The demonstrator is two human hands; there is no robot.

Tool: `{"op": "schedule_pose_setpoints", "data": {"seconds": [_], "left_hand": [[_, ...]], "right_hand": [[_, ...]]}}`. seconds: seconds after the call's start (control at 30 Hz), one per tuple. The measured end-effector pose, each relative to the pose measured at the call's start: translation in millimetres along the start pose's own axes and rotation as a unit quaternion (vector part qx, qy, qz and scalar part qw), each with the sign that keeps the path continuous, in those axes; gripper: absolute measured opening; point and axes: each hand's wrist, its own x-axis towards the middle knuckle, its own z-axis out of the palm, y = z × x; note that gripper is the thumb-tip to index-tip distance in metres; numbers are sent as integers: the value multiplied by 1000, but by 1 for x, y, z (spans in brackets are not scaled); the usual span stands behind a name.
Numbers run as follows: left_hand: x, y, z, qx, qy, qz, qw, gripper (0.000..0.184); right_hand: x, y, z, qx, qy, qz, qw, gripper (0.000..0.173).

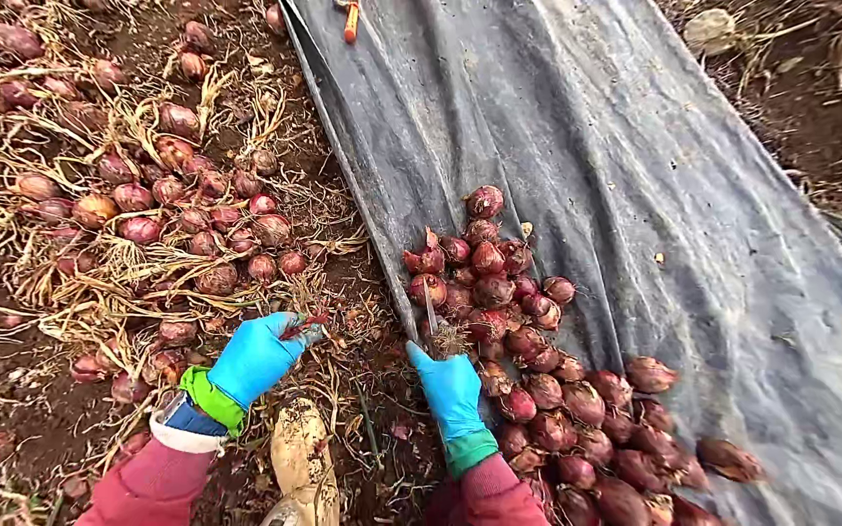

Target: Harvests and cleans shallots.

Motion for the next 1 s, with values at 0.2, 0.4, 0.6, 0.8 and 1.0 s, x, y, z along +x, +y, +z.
{"op": "schedule_pose_setpoints", "data": {"seconds": [0.2,0.4,0.6,0.8,1.0], "left_hand": [[-2,-42,47,-60,-85,-68,992,28],[42,-17,51,109,-173,-58,977,38],[115,84,126,250,-156,-13,956,67],[146,97,184,244,-191,16,950,60],[87,18,108,45,-176,53,982,74]], "right_hand": [[38,-3,45,-143,13,-102,984,49],[62,12,-9,5,34,22,999,47],[56,19,0,94,22,52,994,46],[48,20,5,109,-40,33,993,41],[-4,48,9,460,-222,112,852,61]]}}
